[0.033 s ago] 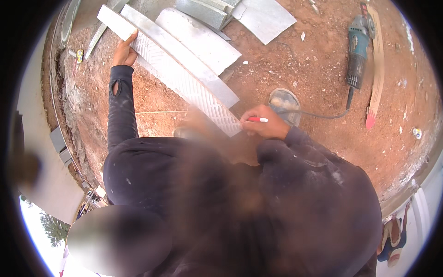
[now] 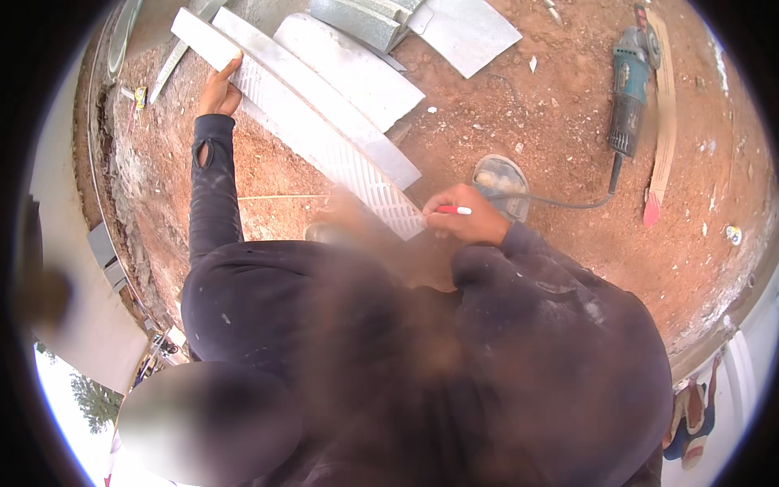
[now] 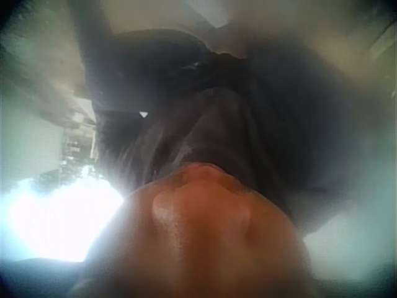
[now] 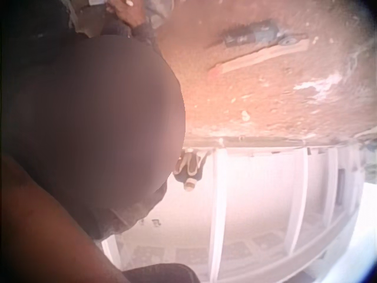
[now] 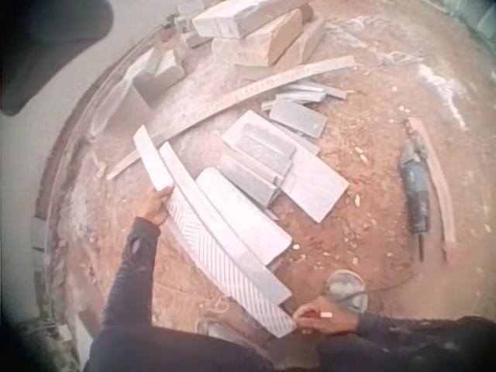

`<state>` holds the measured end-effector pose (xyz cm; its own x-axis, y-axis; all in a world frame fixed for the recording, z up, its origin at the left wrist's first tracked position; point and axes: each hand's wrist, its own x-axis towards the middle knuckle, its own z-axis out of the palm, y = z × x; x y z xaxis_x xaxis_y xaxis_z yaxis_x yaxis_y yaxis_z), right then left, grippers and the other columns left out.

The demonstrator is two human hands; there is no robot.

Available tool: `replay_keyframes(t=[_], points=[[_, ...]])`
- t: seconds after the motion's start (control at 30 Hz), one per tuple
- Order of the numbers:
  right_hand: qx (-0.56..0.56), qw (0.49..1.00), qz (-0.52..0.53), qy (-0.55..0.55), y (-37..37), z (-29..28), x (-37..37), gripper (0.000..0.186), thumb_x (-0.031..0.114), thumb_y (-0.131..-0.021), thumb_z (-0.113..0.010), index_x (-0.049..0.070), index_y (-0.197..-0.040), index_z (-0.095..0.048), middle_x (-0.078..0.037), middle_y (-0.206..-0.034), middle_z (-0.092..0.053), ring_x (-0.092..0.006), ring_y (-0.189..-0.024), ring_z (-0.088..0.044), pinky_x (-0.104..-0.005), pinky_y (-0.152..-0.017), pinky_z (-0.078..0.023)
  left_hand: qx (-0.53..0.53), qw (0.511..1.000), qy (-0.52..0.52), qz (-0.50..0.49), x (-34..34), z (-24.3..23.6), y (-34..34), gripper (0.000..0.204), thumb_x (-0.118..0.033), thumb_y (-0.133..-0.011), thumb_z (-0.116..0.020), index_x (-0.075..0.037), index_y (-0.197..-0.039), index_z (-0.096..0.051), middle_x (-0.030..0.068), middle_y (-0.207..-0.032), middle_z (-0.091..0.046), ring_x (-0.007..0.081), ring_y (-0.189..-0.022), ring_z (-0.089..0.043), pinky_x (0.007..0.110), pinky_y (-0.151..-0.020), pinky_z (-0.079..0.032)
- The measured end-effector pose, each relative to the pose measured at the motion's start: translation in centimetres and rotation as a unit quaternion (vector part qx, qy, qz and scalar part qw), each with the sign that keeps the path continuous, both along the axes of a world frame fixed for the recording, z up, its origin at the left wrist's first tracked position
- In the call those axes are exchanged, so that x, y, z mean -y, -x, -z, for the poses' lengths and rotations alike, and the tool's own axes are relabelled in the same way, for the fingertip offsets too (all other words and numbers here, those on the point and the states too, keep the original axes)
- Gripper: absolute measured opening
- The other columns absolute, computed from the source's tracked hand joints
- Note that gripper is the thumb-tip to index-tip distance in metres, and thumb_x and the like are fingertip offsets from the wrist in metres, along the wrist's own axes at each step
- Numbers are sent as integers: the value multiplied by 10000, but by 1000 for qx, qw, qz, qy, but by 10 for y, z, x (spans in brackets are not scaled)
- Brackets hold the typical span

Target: The person measures and marks a long white tile strip using a tape measure and a red marker. They then use an angle grinder to cut the tile along the marked line. After cutting, they measure and mark another section of the tile strip.

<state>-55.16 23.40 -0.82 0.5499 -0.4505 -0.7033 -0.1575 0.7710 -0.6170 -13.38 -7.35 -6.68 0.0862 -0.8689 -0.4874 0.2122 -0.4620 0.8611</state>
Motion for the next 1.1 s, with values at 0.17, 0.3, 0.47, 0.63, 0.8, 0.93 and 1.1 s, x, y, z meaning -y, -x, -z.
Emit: replay_keyframes(t=[0.17,0.3,0.47,0.63,0.8,0.93,1.1], points=[[-7,1000,20,5,-4,-2,1,187,164,-859,-671,-17,-884,-710,-51,-726,-686,-104,-631,-657,-257,-602,-515,-6,1000,-1,4,0,-4,-1,308,14,-898,-686,30,-1174,-550,165,-1166,-668,284,-1083,-666,420,-969,-551],[-5,1000,2,4,-6,-4,8,172,149,-861,-670,-17,-889,-708,-50,-727,-685,-103,-638,-652,-254,-602,-514,10,1000,4,-19,-7,-18,1,303,17,-900,-678,32,-1172,-545,169,-1147,-671,288,-1074,-670,417,-948,-571],[-10,999,9,-39,-5,-16,12,163,137,-880,-689,-23,-904,-712,-57,-742,-690,-104,-659,-650,-241,-619,-524,-44,999,9,-9,-7,-7,10,451,83,-866,-675,30,-1261,-465,198,-1180,-646,302,-1032,-686,409,-905,-598],[6,999,-1,-42,-5,-11,10,206,171,-889,-696,-28,-938,-707,-54,-760,-684,-99,-688,-649,-243,-645,-531,-12,999,10,-42,-12,-23,15,397,36,-898,-665,72,-1255,-495,190,-1167,-650,289,-1023,-678,408,-898,-586],[-3,999,4,-50,-2,-19,14,210,174,-891,-695,-29,-944,-704,-41,-760,-673,-98,-692,-648,-244,-656,-536,-15,999,15,-41,-14,-28,28,388,51,-891,-666,69,-1241,-500,197,-1177,-647,290,-1026,-681,403,-896,-593],[-56,998,-33,23,16,-48,41,219,181,-892,-675,-25,-958,-706,-24,-758,-660,-102,-679,-632,-252,-637,-514,-18,999,15,-44,-13,-21,24,419,54,-876,-683,72,-1242,-480,218,-1196,-632,311,-1033,-679,417,-894,-595],[-81,984,50,153,45,-93,121,328,212,-925,-531,-21,-1050,-725,2,-785,-627,-78,-679,-539,-240,-584,-411,-20,999,20,-37,-11,-17,15,472,69,-845,-711,87,-1239,-451,252,-1194,-620,344,-1031,-679,439,-875,-602]])
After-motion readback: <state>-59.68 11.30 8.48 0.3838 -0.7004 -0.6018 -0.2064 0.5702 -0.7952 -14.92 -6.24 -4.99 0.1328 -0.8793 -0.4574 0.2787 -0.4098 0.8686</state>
